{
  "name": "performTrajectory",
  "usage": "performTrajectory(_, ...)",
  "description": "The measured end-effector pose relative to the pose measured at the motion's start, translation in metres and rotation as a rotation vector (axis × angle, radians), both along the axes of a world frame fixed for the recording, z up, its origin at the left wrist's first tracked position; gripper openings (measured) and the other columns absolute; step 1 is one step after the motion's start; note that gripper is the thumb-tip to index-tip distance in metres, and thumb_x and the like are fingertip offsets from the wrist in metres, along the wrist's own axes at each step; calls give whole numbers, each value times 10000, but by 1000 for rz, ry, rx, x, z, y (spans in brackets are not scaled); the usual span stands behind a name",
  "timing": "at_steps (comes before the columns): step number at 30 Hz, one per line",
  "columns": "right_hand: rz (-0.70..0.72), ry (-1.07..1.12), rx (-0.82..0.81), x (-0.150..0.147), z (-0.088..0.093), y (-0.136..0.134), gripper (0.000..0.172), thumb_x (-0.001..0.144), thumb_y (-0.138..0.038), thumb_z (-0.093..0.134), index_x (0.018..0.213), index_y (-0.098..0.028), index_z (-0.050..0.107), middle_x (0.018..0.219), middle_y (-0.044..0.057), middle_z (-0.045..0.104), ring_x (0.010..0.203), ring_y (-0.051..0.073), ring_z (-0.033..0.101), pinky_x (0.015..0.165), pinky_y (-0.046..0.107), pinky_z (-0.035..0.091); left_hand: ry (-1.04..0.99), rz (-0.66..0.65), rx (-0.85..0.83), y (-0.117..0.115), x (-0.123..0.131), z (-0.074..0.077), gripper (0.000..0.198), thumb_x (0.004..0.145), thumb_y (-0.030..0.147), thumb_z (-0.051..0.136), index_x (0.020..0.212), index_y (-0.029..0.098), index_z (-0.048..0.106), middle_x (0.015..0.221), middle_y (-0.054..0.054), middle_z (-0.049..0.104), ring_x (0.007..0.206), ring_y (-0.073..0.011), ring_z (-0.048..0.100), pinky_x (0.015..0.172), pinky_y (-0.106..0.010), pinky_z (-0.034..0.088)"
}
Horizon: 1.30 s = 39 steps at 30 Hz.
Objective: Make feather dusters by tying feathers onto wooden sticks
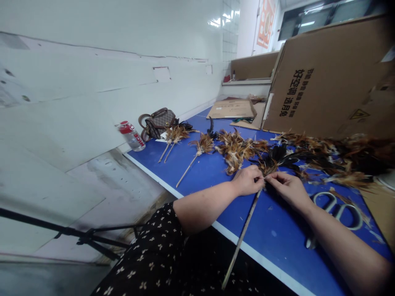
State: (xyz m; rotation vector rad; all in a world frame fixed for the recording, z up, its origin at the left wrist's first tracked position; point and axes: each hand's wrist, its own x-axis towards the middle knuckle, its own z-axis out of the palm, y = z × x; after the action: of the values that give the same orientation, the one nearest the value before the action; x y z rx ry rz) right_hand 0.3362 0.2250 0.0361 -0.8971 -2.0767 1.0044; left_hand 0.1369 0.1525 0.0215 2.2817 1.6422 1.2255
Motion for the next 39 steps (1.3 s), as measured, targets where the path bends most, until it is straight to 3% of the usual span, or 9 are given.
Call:
performTrajectory(4, -36, 24, -46, 1, -2, -1, 387, 887, -598, 720, 873, -214, 762, 633, 13, 654, 528, 167, 530, 513, 306, 396, -8, 11, 5, 0, 1, -1, 136, 910, 212, 673, 776, 187, 684, 884, -54, 655, 771, -152, 596, 738, -284, 500)
performTrajectory(9, -38, 68, -98, -1, 1, -5, 391, 896, -609, 724, 900, -217, 724, 643, 9, 647, 514, 162, 559, 489, 291, 432, -74, 14, -4, 1, 1, -3, 90, 889, 180, 684, 799, 180, 679, 904, -53, 658, 753, -138, 594, 724, -270, 506)
performTrajectory(13, -7, 85, -133, -4, 5, -9, 419, 904, -652, 730, 913, -234, 710, 652, 11, 652, 508, 161, 553, 479, 294, 458, -153, -4, -14, 2, 0, -4, 42, 897, 169, 690, 908, 159, 729, 935, -56, 671, 769, -136, 617, 764, -271, 537)
performTrajectory(21, 49, 97, -171, -8, 5, -12, 510, 853, -733, 788, 932, -236, 703, 644, 0, 643, 516, 153, 508, 479, 294, 425, -171, 16, -76, 4, 1, -4, 200, 921, 210, 707, 1113, 165, 743, 1023, -53, 674, 798, -138, 616, 789, -275, 551)
performTrajectory(25, 81, 103, -195, -8, 6, -12, 520, 820, -717, 835, 921, -227, 693, 669, -3, 639, 545, 138, 496, 495, 276, 411, -145, 1, -102, 6, 0, -4, 124, 952, 198, 660, 1031, 175, 753, 1000, -58, 671, 826, -152, 622, 805, -285, 546)
performTrajectory(32, 59, 131, -259, -9, 0, -8, 493, 923, -716, 717, 926, -233, 622, 628, -27, 595, 463, 124, 489, 444, 268, 405, -138, -37, -125, 7, 0, -2, 50, 935, 204, 672, 922, 182, 715, 950, -49, 663, 820, -152, 612, 799, -279, 528)
performTrajectory(39, -36, 143, -273, -11, -10, 1, 372, 933, -600, 709, 906, -257, 567, 632, -26, 626, 425, 140, 534, 415, 274, 440, -325, -114, -58, 10, 1, -4, 57, 915, 203, 687, 891, 152, 679, 920, -32, 620, 697, -95, 528, 689, -234, 489)
